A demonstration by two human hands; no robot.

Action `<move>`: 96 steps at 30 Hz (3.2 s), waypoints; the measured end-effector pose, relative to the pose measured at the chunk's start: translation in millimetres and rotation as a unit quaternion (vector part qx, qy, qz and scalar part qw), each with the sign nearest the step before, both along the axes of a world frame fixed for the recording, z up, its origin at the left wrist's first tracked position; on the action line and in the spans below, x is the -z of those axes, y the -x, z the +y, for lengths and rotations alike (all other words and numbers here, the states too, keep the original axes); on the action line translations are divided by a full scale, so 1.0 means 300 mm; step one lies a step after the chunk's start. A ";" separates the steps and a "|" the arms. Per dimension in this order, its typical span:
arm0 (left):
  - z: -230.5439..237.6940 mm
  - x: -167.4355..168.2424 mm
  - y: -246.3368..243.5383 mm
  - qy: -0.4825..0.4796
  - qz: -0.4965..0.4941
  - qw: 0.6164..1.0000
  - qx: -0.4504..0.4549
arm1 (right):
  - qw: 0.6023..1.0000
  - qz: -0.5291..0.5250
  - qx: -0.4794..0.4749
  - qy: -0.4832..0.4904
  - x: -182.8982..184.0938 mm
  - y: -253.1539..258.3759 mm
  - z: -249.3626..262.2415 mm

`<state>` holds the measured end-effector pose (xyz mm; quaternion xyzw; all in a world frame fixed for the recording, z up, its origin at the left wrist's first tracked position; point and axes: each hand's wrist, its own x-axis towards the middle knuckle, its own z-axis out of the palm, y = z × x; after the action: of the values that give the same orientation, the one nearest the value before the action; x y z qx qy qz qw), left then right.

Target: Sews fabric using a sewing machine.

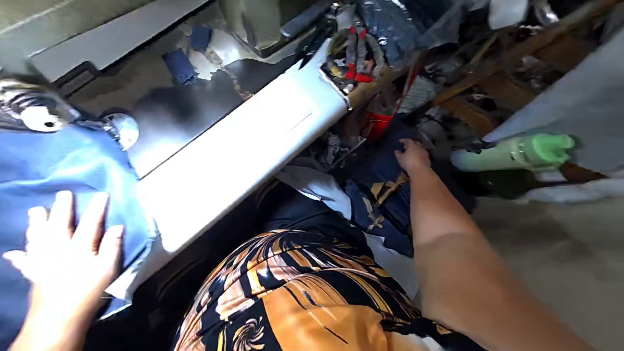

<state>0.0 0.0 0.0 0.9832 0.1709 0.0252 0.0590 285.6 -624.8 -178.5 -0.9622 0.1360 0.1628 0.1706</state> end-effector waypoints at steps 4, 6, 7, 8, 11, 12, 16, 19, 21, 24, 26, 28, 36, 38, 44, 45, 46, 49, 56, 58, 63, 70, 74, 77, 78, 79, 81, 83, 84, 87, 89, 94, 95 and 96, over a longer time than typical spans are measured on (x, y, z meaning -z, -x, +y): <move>-0.106 -0.027 0.072 0.004 0.016 1.000 -0.019 | 0.996 0.009 -0.049 0.075 -0.005 -0.021 0.050; -0.120 -0.026 0.082 0.004 0.032 0.999 -0.020 | 0.991 0.046 -0.063 0.113 -0.049 -0.021 0.086; -0.125 -0.024 0.079 -0.001 0.040 0.999 -0.022 | 0.988 0.061 -0.060 0.127 -0.058 -0.026 0.093; -0.132 -0.024 0.071 -0.002 0.049 0.998 -0.029 | 0.986 0.073 -0.056 0.138 -0.051 -0.036 0.086; -0.174 -0.033 0.040 0.000 0.068 0.996 -0.063 | 0.984 0.083 -0.037 0.153 -0.020 -0.063 0.049; -0.197 -0.036 0.032 0.001 0.070 0.995 -0.076 | 0.984 0.082 -0.030 0.153 -0.016 -0.067 0.039; -0.299 -0.086 0.016 0.032 0.119 0.988 -0.091 | 0.992 0.064 -0.004 0.107 -0.045 -0.067 0.023; -0.286 -0.149 -0.010 0.013 0.077 0.996 -0.048 | 0.995 0.046 -0.008 0.090 -0.070 -0.060 0.015; -0.231 -0.178 -0.071 0.000 0.015 1.000 -0.018 | 0.997 0.013 -0.008 0.072 -0.105 -0.026 -0.002; -0.134 -0.154 -0.185 0.014 -0.058 0.998 0.004 | 0.988 -0.137 0.071 -0.027 -0.207 0.059 -0.005; -0.112 -0.081 -0.232 -0.001 -0.073 0.997 -0.012 | 0.948 -0.264 0.136 -0.118 -0.284 0.097 0.028; -0.137 -0.030 -0.242 -0.013 -0.090 0.995 -0.028 | 0.901 -0.360 0.121 -0.209 -0.389 0.118 0.113; -0.323 -0.056 -0.133 0.044 0.052 0.997 -0.028 | 0.835 -0.324 -0.421 -0.147 -0.684 0.265 0.973; -0.327 -0.051 -0.110 0.052 0.038 0.997 -0.029 | 0.818 -0.257 -0.503 -0.110 -0.691 0.316 1.182; -0.265 -0.099 -0.115 0.066 0.006 0.998 0.007 | 0.811 -0.194 -0.548 -0.070 -0.762 0.161 1.379; -0.239 -0.091 -0.133 0.053 -0.026 0.998 0.024 | 0.823 -0.187 -0.534 -0.053 -0.758 0.113 1.379; -0.212 -0.075 -0.152 0.035 -0.049 0.997 0.045 | 0.830 -0.176 -0.527 -0.039 -0.750 0.070 1.376; -0.149 -0.018 -0.195 0.022 -0.050 0.994 0.096 | 0.848 -0.158 -0.500 -0.072 -0.735 0.040 1.354; -0.147 -0.033 -0.167 0.283 -0.203 0.937 0.036 | 0.698 -0.070 -0.657 -0.275 -0.840 0.371 1.217; -0.146 -0.037 -0.159 0.404 -0.296 0.865 0.029 | 0.539 0.054 -0.728 -0.420 -0.813 0.467 1.274; -0.085 -0.063 -0.153 0.513 -0.308 0.798 0.072 | 0.777 -0.056 -0.532 -0.331 -0.683 0.423 1.467; 0.033 -0.131 -0.217 0.178 -0.127 0.966 0.137 | 0.712 -0.154 -0.525 -0.440 -0.635 0.446 1.390; 0.029 -0.109 -0.245 0.152 -0.143 0.968 0.137 | 0.615 -0.263 -0.609 -0.426 -0.571 0.474 1.274; 0.026 -0.084 -0.258 0.132 -0.167 0.968 0.130 | 0.567 -0.320 -0.627 -0.427 -0.520 0.467 1.253; 0.024 -0.079 -0.261 0.130 -0.174 0.968 0.125 | 0.559 -0.327 -0.629 -0.430 -0.515 0.466 1.254; 0.024 -0.075 -0.265 0.128 -0.179 0.968 0.123 | 0.554 -0.331 -0.629 -0.433 -0.511 0.465 1.258; 0.022 -0.072 -0.268 0.128 -0.187 0.966 0.124 | 0.551 -0.333 -0.630 -0.434 -0.506 0.466 1.266; 0.022 -0.066 -0.273 0.122 -0.199 0.964 0.124 | 0.559 -0.342 -0.624 -0.426 -0.501 0.470 1.269; 0.023 -0.062 -0.276 0.118 -0.205 0.964 0.123 | 0.562 -0.347 -0.622 -0.421 -0.499 0.472 1.269; 0.024 -0.052 -0.282 0.110 -0.209 0.964 0.119 | 0.560 -0.350 -0.630 -0.408 -0.497 0.470 1.268; 0.022 -0.049 -0.281 0.108 -0.207 0.965 0.116 | 0.562 -0.346 -0.632 -0.406 -0.496 0.470 1.268; 0.019 -0.047 -0.281 0.108 -0.209 0.966 0.111 | 0.561 -0.343 -0.633 -0.408 -0.499 0.471 1.271; 0.019 -0.048 -0.282 0.110 -0.207 0.966 0.111 | 0.563 -0.343 -0.634 -0.404 -0.500 0.471 1.271; 0.019 -0.048 -0.282 0.111 -0.206 0.966 0.110 | 0.563 -0.343 -0.635 -0.403 -0.501 0.471 1.271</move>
<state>84.5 5.8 14.3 0.9569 0.0479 0.2012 0.2040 144.2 -243.5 -28.1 -0.6150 -0.6584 -0.0750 0.4273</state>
